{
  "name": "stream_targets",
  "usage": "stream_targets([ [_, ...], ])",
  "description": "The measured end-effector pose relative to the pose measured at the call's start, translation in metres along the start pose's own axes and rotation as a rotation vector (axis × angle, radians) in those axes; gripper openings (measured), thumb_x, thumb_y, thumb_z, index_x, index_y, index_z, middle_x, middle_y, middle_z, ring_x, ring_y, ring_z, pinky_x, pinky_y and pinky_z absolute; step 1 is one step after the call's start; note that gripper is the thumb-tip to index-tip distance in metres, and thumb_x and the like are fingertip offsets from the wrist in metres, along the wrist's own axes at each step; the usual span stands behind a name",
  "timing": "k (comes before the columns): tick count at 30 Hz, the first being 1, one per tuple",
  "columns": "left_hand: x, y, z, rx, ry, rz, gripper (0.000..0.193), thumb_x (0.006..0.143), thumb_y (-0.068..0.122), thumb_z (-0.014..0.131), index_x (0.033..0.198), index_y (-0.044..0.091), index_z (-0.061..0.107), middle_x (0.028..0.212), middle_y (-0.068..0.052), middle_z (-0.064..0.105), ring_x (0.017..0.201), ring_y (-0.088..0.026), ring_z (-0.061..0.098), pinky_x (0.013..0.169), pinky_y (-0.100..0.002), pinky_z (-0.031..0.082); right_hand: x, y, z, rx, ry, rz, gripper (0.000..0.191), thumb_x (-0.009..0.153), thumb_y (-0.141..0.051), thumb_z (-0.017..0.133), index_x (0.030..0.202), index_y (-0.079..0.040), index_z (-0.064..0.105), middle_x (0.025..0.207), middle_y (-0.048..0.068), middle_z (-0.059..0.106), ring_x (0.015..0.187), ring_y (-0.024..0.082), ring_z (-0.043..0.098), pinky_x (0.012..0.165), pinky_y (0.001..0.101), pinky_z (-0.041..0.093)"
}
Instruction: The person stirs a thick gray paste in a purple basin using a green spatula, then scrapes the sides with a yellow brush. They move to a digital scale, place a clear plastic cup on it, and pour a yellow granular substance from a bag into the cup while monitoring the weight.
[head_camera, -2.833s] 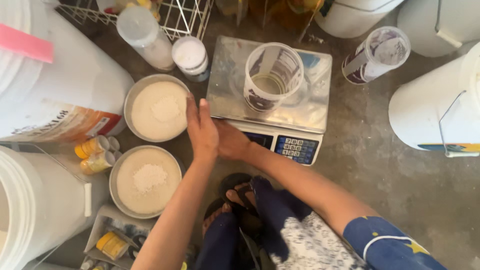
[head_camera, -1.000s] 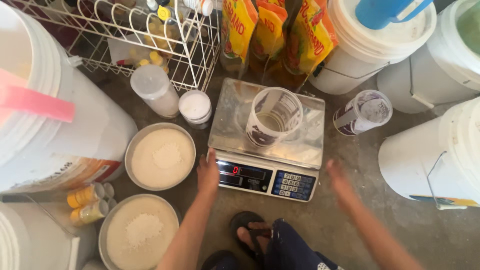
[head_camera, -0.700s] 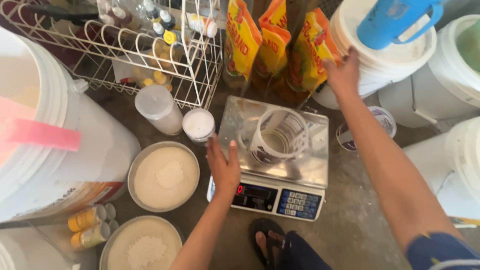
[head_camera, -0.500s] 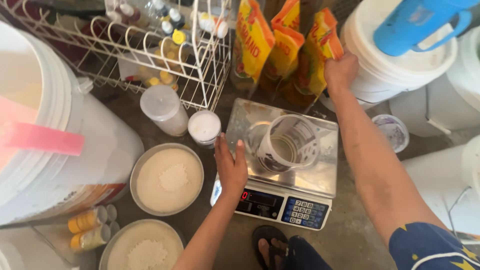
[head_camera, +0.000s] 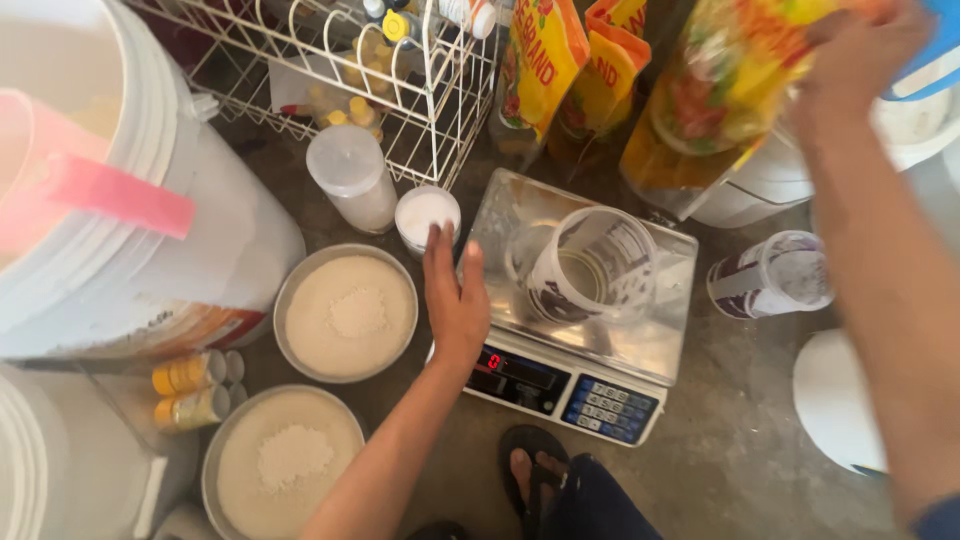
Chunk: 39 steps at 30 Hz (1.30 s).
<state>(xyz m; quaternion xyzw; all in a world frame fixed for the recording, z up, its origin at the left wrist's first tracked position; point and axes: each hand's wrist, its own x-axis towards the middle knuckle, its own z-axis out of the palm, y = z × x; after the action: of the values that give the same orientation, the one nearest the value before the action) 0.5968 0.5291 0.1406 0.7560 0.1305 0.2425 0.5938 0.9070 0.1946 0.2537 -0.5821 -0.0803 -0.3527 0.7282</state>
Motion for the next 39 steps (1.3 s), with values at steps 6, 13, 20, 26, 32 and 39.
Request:
stream_targets([
  [6,-0.01,0.082,0.027,-0.142,-0.053,0.42,0.056,0.11,0.035,0.059,0.154,0.002,0.048,0.164,-0.022,0.047,0.155,-0.035,0.04,0.13,-0.043,0.03,-0.004,-0.123,-0.065,0.088,-0.133,0.133,0.022,0.086,0.011,0.06,0.104,0.0,0.053,0.089,0.013,0.058,0.071,0.026,0.057,0.065,0.0417,0.053],
  [13,-0.079,0.109,0.128,-0.382,-0.626,0.018,0.12,0.087,0.062,0.073,0.163,-0.009,0.015,0.166,-0.035,0.021,0.157,-0.044,0.021,0.125,-0.048,0.021,-0.103,-0.268,-0.145,-0.269,-0.343,0.535,0.024,0.085,0.01,0.062,0.107,0.005,0.057,0.094,0.02,0.064,0.077,0.032,0.066,0.07,0.0481,0.057],
  [20,-0.198,0.059,0.114,-0.941,-0.934,-0.535,0.123,0.078,0.062,0.078,0.161,-0.002,0.014,0.139,-0.029,0.053,0.126,-0.035,0.056,0.109,-0.043,0.046,-0.161,-0.291,-0.14,-0.533,-0.471,0.909,0.028,0.084,0.009,0.064,0.111,0.011,0.061,0.1,0.027,0.07,0.082,0.037,0.074,0.074,0.0543,0.061],
  [26,-0.218,0.045,0.1,-0.904,-0.788,-0.666,0.098,0.09,0.057,0.07,0.158,0.001,0.027,0.141,-0.017,0.056,0.13,-0.024,0.056,0.109,-0.037,0.047,-0.157,-0.258,-0.078,-0.522,-0.648,1.023,0.038,0.081,0.01,0.066,0.119,0.009,0.069,0.102,0.026,0.075,0.082,0.038,0.076,0.074,0.0557,0.064],
  [32,-0.206,0.08,0.096,-1.298,-0.77,-0.723,0.082,0.101,0.055,0.07,0.153,-0.002,0.045,0.138,-0.015,0.063,0.126,-0.024,0.062,0.109,-0.039,0.051,-0.119,-0.213,-0.007,-0.765,-0.605,0.972,0.031,0.079,0.007,0.064,0.11,0.008,0.066,0.096,0.022,0.073,0.079,0.036,0.074,0.069,0.0528,0.064],
  [39,-0.191,0.141,0.1,-1.335,-0.528,-0.912,0.061,0.095,0.039,0.074,0.144,0.01,0.05,0.132,-0.007,0.066,0.12,-0.021,0.064,0.103,-0.039,0.054,-0.105,-0.197,0.044,-0.812,-0.762,0.802,0.023,0.079,0.005,0.066,0.102,0.009,0.067,0.09,0.015,0.072,0.074,0.028,0.072,0.067,0.0429,0.06],
])
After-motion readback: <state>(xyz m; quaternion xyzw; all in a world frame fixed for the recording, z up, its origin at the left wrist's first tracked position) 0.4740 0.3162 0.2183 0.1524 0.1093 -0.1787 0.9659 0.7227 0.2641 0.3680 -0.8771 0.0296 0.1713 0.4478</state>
